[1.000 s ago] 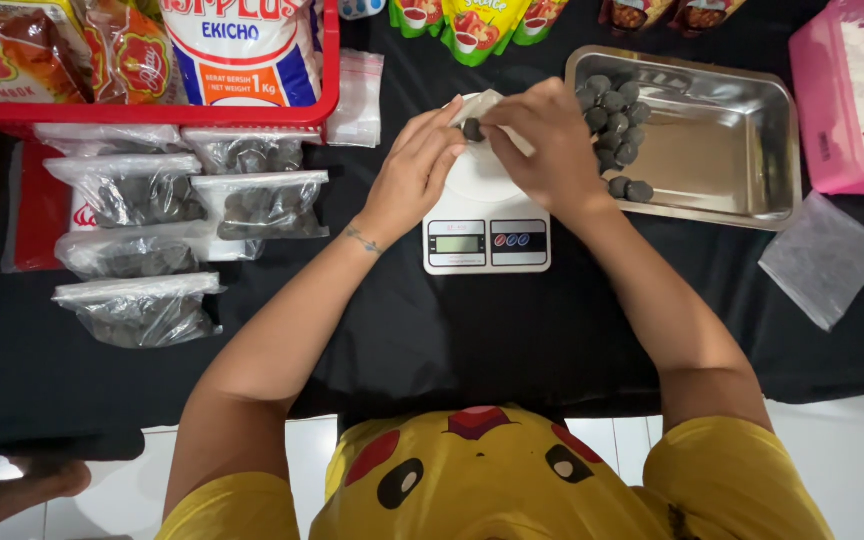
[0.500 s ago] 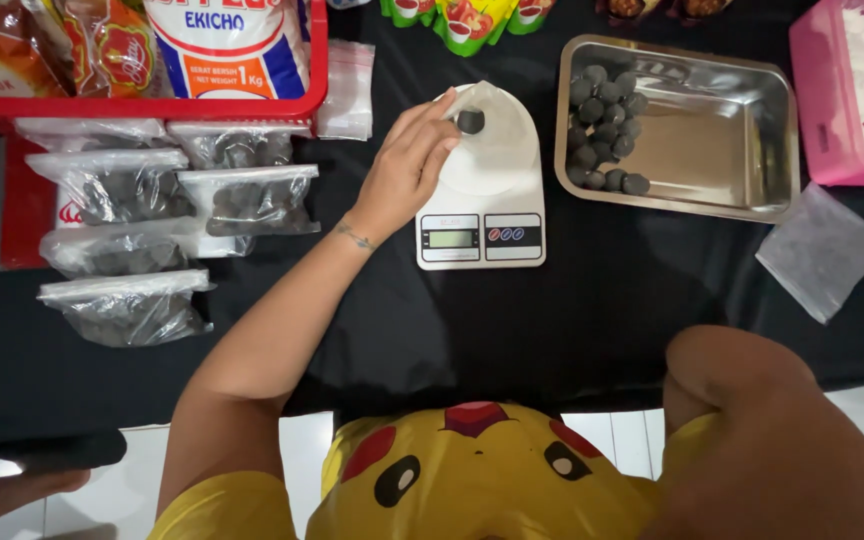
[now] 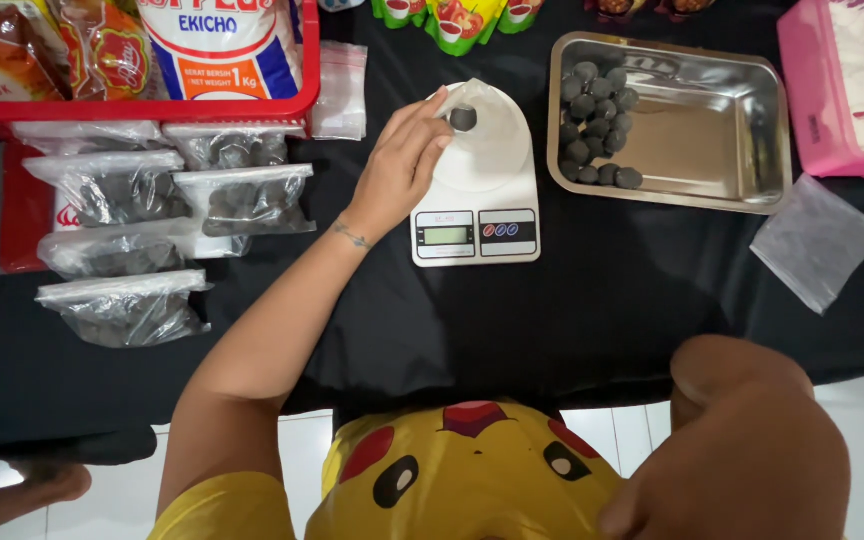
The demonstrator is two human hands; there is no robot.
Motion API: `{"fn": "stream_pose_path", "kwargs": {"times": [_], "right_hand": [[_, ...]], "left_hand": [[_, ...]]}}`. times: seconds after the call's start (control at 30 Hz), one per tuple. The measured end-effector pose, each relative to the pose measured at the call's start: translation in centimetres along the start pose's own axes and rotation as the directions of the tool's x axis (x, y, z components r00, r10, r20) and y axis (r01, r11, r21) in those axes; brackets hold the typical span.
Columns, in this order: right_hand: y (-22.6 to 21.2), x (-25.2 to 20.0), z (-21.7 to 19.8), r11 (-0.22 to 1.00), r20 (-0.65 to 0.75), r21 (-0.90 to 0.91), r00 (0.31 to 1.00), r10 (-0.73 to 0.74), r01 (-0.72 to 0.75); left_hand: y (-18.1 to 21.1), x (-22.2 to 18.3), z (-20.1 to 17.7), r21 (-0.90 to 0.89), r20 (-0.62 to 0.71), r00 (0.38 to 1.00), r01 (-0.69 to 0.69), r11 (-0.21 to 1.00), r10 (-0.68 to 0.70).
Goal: Weighing small round objects on a digital scale by transferring them from a tray
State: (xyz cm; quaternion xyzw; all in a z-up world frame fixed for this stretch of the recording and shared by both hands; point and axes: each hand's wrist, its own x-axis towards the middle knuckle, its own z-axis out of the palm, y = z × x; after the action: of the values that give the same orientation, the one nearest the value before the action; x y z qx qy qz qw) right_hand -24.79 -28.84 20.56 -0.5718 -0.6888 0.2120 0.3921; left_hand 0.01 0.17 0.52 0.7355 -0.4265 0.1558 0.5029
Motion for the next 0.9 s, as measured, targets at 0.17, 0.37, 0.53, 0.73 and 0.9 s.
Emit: {"fn": "stream_pose_path", "kwargs": {"times": [0.17,0.37,0.53,0.73,0.9], "right_hand": [[2.5,5.3,-2.4,0.989,0.081,0.089,0.989,-0.123,0.115],[3.7,4.7,-4.6,0.972,-0.223,-0.176,0.968,0.117,-0.159],[8.8,2.2,-4.6,0.81,-0.75,-0.222,0.626,0.213,-0.543],[20.3,-0.9,-4.5,0.488,-0.851,-0.338,0.483,0.208,-0.805],[25.3,-1.3,-2.7,0.123,-0.861,-0.432,0.449,0.241,-0.894]], "left_hand": [[0.3,0.2,-0.1,-0.016,-0.002,1.0,0.001,1.0,-0.001],[0.1,0.1,0.0,-0.026,0.002,1.0,0.012,1.0,-0.012],[0.1,0.1,0.0,-0.028,0.006,1.0,0.022,0.999,-0.022],[0.5,0.4,-0.2,-0.032,0.004,1.0,0.009,0.999,-0.008],[0.3,0.4,-0.1,-0.024,0.006,1.0,0.031,0.999,-0.031]]}}
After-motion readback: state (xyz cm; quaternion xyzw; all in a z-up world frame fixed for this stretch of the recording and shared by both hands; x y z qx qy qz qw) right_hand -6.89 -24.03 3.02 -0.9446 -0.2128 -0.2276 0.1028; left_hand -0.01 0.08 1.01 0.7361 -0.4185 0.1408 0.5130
